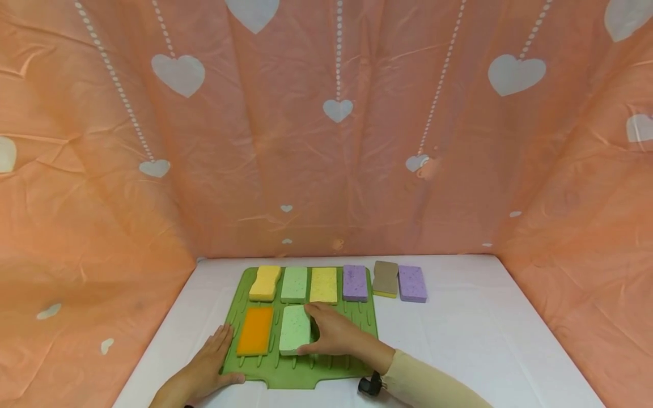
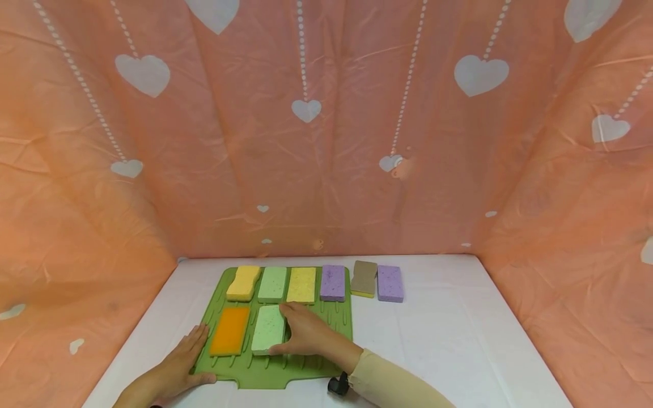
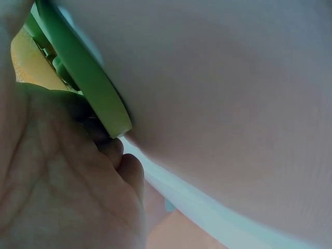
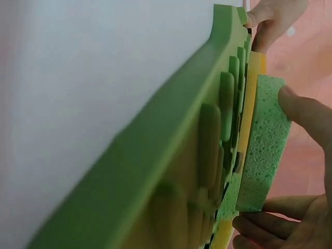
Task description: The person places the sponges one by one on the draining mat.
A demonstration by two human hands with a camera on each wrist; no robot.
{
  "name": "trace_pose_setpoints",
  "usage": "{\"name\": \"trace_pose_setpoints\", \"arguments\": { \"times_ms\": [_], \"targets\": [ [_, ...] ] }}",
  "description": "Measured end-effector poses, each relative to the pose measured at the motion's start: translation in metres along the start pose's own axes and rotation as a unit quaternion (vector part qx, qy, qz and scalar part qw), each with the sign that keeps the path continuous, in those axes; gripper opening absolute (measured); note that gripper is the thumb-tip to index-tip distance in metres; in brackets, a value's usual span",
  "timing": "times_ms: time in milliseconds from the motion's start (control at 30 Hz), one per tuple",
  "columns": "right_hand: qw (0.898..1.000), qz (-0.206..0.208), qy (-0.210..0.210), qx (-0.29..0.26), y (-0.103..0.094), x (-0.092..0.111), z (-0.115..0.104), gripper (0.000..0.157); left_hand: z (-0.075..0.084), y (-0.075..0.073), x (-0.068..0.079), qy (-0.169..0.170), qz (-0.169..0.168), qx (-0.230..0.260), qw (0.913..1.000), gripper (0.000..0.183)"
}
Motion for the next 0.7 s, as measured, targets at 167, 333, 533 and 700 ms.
{"name": "trace_pose_setpoints", "arguments": {
  "times_ms": [167, 333, 533, 700],
  "targets": [
    [1.0, 0.004, 0.006, 0.001, 0.004, -0.008, -0.004, 0.11, -0.001, 0.0, -0.002, -0.009, -0.011, 0.008, 0.9999, 0.122],
    [1.0, 0.002, 0.011, -0.008, 0.008, -0.013, -0.005, 0.111, -0.006, 0.002, -0.003, -0.015, -0.011, 0.017, 0.9997, 0.124],
    [1.0, 0.0, 0.012, -0.011, 0.011, -0.017, -0.008, 0.111, -0.003, 0.0, -0.001, -0.002, -0.007, 0.022, 0.9997, 0.123],
    [1.0, 0.001, 0.013, 0.002, 0.014, -0.02, -0.01, 0.112, -0.001, 0.001, 0.0, 0.012, -0.004, 0.018, 0.9998, 0.122]
  ]
}}
Point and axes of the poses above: each hand's wrist, its own x-axis away from the middle knuckle, its own y-axis out of the palm, z = x × y, the point moved 9 cm from there along -x, towards the middle knuckle, and after that the axes turned 12 degrees about -z, right-handed, at the moved point
